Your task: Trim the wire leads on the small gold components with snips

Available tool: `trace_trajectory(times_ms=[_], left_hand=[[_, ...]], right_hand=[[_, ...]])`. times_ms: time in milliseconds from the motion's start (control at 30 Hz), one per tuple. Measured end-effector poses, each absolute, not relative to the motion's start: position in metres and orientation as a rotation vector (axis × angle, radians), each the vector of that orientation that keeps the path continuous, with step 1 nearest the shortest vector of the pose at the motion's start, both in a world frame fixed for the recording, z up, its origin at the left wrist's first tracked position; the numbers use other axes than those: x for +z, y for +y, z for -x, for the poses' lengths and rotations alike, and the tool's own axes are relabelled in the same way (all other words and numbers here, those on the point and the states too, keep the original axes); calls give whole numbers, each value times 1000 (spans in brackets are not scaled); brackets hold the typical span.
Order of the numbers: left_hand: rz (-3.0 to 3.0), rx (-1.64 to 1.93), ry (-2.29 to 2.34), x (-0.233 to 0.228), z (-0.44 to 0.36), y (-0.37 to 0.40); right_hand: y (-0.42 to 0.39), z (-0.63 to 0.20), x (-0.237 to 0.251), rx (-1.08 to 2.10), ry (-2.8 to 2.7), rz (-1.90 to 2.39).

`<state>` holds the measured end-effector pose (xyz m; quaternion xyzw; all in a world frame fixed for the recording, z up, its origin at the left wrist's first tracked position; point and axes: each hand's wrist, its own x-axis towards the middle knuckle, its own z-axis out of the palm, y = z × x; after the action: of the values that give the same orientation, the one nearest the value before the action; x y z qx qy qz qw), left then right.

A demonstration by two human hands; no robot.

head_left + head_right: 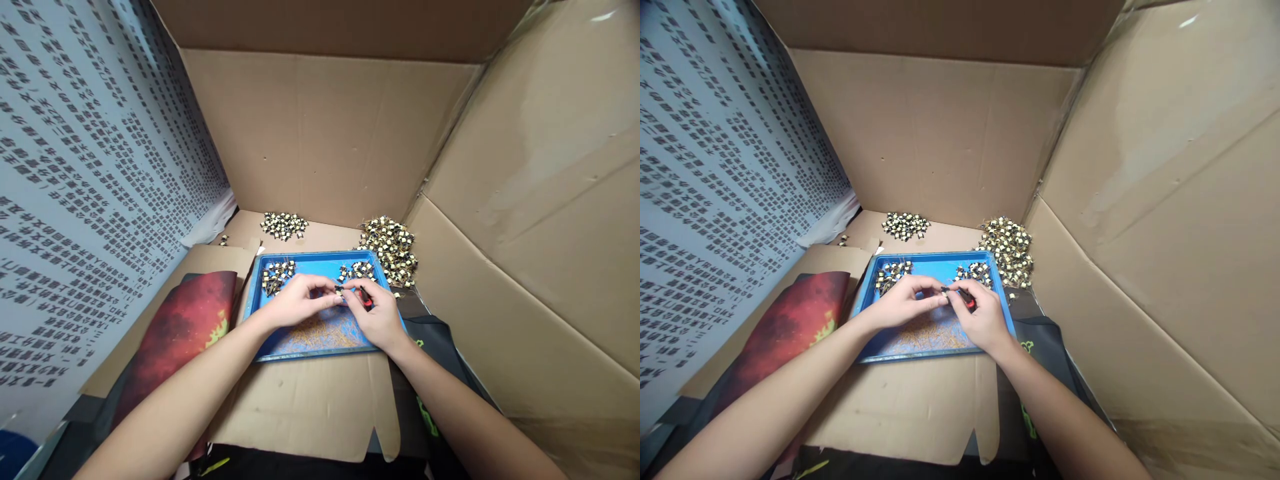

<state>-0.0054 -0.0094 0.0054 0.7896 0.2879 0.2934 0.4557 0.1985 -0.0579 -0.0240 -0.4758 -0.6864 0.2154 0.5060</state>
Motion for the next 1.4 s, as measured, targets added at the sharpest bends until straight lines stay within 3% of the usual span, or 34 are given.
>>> trace_trajectory(times_ms=[1233, 1400], left_hand=[[-1914, 809, 831, 6, 5, -10], [-2051, 1029, 1069, 3, 5, -7]], right_hand=[[-58, -199, -25, 556, -1678, 1122], [-59, -198, -24, 578, -1682, 1119]])
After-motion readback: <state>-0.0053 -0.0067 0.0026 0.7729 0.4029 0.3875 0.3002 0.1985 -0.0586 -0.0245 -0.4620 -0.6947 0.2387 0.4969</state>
